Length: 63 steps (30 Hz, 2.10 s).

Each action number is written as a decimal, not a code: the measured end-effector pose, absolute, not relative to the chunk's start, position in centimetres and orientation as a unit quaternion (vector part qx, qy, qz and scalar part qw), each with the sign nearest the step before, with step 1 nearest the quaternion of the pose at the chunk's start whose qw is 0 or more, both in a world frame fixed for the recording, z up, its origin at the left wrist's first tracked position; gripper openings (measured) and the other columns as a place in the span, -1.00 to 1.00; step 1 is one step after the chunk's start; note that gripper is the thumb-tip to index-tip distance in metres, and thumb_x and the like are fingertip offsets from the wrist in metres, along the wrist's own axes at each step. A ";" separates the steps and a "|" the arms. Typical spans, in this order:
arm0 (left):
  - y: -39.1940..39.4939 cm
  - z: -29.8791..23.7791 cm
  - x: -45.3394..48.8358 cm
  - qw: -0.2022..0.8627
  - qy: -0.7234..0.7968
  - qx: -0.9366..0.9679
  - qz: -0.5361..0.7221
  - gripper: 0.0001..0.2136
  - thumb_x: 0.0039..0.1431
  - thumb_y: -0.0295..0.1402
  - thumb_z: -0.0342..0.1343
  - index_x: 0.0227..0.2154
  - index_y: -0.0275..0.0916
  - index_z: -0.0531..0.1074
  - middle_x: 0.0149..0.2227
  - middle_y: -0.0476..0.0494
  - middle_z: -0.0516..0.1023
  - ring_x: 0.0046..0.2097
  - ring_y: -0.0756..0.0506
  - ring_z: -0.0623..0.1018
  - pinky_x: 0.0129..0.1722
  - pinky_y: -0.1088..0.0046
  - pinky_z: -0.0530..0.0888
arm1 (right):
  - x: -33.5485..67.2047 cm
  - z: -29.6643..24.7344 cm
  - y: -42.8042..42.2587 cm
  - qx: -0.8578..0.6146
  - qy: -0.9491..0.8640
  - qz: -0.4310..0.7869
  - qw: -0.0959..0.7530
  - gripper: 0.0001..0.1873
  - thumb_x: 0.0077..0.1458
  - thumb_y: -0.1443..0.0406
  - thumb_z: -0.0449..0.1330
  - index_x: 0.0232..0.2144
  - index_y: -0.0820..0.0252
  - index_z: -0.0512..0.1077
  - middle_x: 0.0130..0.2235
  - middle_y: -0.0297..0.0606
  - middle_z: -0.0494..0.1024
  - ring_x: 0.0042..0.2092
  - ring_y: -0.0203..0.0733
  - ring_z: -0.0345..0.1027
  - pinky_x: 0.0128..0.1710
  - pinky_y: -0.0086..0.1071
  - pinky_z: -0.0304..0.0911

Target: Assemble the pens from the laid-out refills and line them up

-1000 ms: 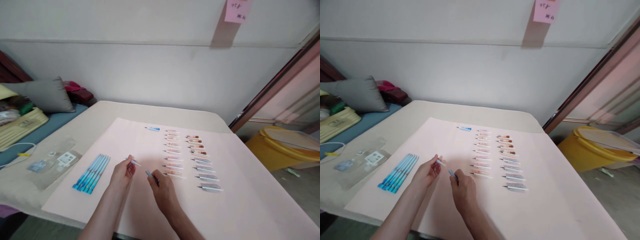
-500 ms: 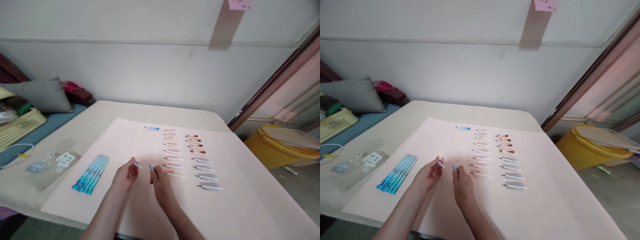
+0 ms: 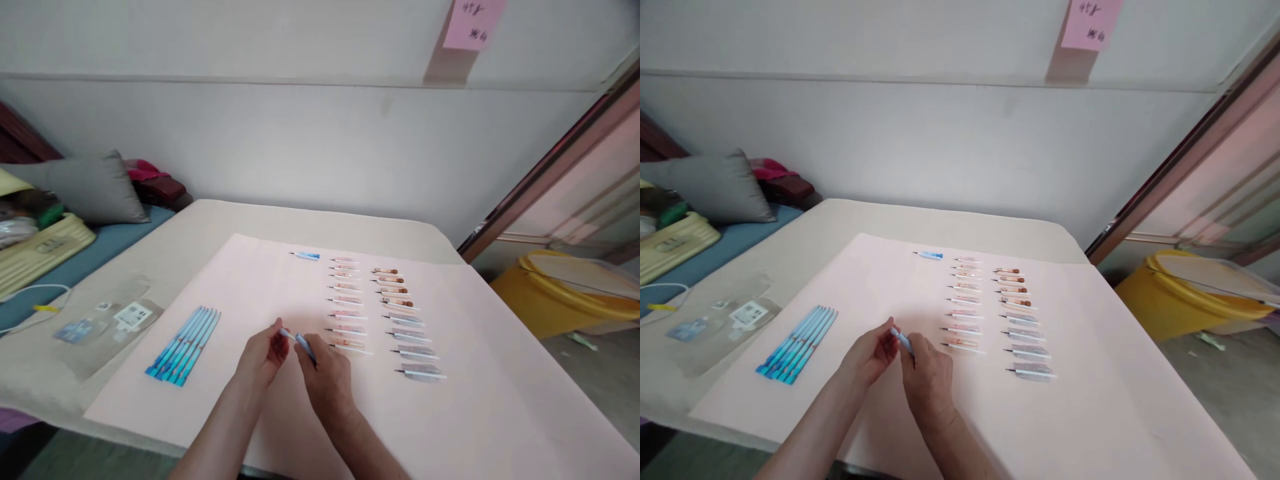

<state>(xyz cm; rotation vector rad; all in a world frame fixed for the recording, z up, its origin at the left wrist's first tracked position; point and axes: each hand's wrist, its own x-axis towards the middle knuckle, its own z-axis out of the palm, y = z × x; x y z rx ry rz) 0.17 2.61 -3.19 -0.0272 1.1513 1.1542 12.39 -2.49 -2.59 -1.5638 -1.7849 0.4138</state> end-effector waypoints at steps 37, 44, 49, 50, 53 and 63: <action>4.7 -3.6 -3.0 0.674 0.494 -0.040 0.547 -0.97 0.07 -0.52 0.10 -0.42 -0.38 0.36 -0.55 -0.10 0.48 -0.63 0.07 0.45 -0.65 0.61 0.44 | 14.0 -0.3 -2.2 -0.597 -0.606 0.206 0.484 -0.76 0.01 0.31 0.06 -0.65 0.18 0.19 -0.67 -0.51 0.08 -0.61 -0.42 -0.07 -0.59 -0.52 -0.09; 4.7 -3.3 -3.2 0.693 0.475 -0.048 0.540 -0.96 0.07 -0.52 0.09 -0.39 -0.39 0.36 -0.53 -0.10 0.47 -0.61 0.06 0.46 -0.65 0.59 0.46 | 14.4 -0.2 -2.0 -0.614 -0.582 0.201 0.494 -0.72 0.02 0.30 0.04 -0.69 0.17 0.15 -0.67 -0.50 0.05 -0.61 -0.41 -0.12 -0.61 -0.52 -0.11; 4.8 -3.5 -3.2 0.684 0.479 -0.056 0.548 -0.97 0.08 -0.53 0.09 -0.39 -0.38 0.36 -0.53 -0.10 0.47 -0.61 0.06 0.46 -0.65 0.61 0.46 | 14.4 -0.3 -2.0 -0.616 -0.582 0.197 0.493 -0.72 0.02 0.30 0.05 -0.68 0.17 0.14 -0.67 -0.50 0.05 -0.61 -0.41 -0.12 -0.61 -0.52 -0.11; 4.8 -3.5 -3.2 0.681 0.480 -0.056 0.551 -0.97 0.08 -0.52 0.09 -0.39 -0.38 0.36 -0.53 -0.11 0.47 -0.61 0.05 0.47 -0.65 0.61 0.46 | 14.4 -0.3 -2.0 -0.616 -0.582 0.198 0.493 -0.72 0.02 0.30 0.04 -0.68 0.17 0.14 -0.67 -0.50 0.05 -0.61 -0.41 -0.12 -0.61 -0.52 -0.11; 4.8 -3.6 -3.3 0.670 0.484 -0.055 0.560 -0.98 0.09 -0.52 0.08 -0.40 -0.38 0.36 -0.54 -0.12 0.47 -0.60 0.04 0.47 -0.65 0.61 0.46 | 14.4 -0.3 -2.0 -0.614 -0.582 0.203 0.492 -0.72 0.02 0.30 0.04 -0.68 0.17 0.14 -0.67 -0.49 0.06 -0.60 -0.41 -0.11 -0.61 -0.52 -0.11; 4.5 -3.2 -2.7 0.646 0.486 -0.018 0.588 -0.98 0.08 -0.52 0.09 -0.43 -0.39 0.37 -0.53 -0.14 0.49 -0.58 0.04 0.49 -0.64 0.63 0.46 | 14.1 -0.4 -2.1 -0.612 -0.588 0.214 0.483 -0.72 0.03 0.28 0.04 -0.67 0.17 0.17 -0.68 -0.50 0.06 -0.61 -0.41 -0.10 -0.61 -0.52 -0.11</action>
